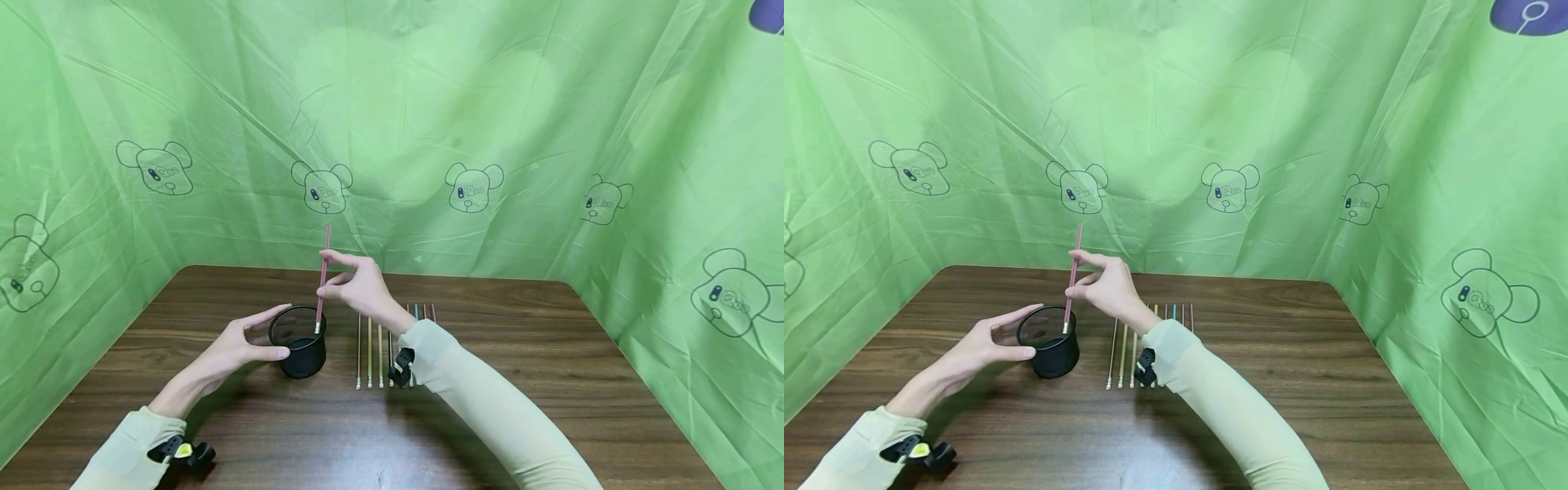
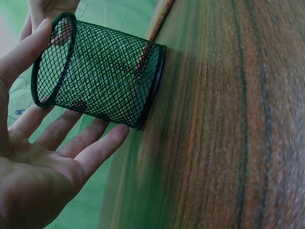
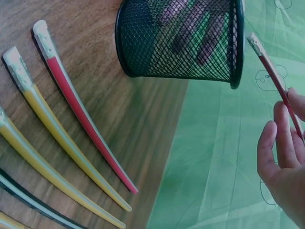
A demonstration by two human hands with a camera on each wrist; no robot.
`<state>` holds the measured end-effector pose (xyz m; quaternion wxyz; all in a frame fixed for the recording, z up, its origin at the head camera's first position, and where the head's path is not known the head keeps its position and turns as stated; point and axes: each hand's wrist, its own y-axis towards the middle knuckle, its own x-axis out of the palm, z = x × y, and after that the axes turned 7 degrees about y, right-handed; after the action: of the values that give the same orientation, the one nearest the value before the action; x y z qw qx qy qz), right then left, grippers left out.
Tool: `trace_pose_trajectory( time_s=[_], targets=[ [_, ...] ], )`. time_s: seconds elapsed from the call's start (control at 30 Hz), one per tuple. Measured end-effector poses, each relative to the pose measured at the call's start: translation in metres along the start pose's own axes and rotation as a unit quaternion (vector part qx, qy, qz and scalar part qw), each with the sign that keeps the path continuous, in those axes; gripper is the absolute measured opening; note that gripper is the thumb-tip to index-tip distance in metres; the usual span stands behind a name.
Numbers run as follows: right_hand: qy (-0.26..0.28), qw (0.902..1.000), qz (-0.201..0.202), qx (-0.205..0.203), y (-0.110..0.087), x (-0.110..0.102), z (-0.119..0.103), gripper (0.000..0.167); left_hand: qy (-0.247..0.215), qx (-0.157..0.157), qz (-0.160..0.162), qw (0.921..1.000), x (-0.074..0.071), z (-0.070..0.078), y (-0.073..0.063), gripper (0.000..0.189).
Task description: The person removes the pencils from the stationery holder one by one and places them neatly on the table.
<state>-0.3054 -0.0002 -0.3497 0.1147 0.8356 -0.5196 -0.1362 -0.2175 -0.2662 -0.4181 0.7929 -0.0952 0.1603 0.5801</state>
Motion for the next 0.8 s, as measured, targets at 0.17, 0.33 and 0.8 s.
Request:
trace_pose_trajectory(
  time_s=[0.17,0.33,0.8],
  targets=[
    [0.013,0.9998,-0.014,-0.001,-0.001,-0.007,-0.004,0.068,-0.006,0.006,-0.001,1.0000,0.001,0.000,0.000,0.080],
    [0.010,0.9997,-0.022,-0.006,-0.005,-0.014,-0.008,0.069,-0.008,0.008,-0.001,0.9999,0.001,-0.001,0.000,0.080],
    [-0.007,0.9992,-0.026,0.029,-0.029,-0.043,-0.009,0.068,-0.001,0.012,0.004,0.9999,0.000,-0.002,0.000,0.081]
  ],
)
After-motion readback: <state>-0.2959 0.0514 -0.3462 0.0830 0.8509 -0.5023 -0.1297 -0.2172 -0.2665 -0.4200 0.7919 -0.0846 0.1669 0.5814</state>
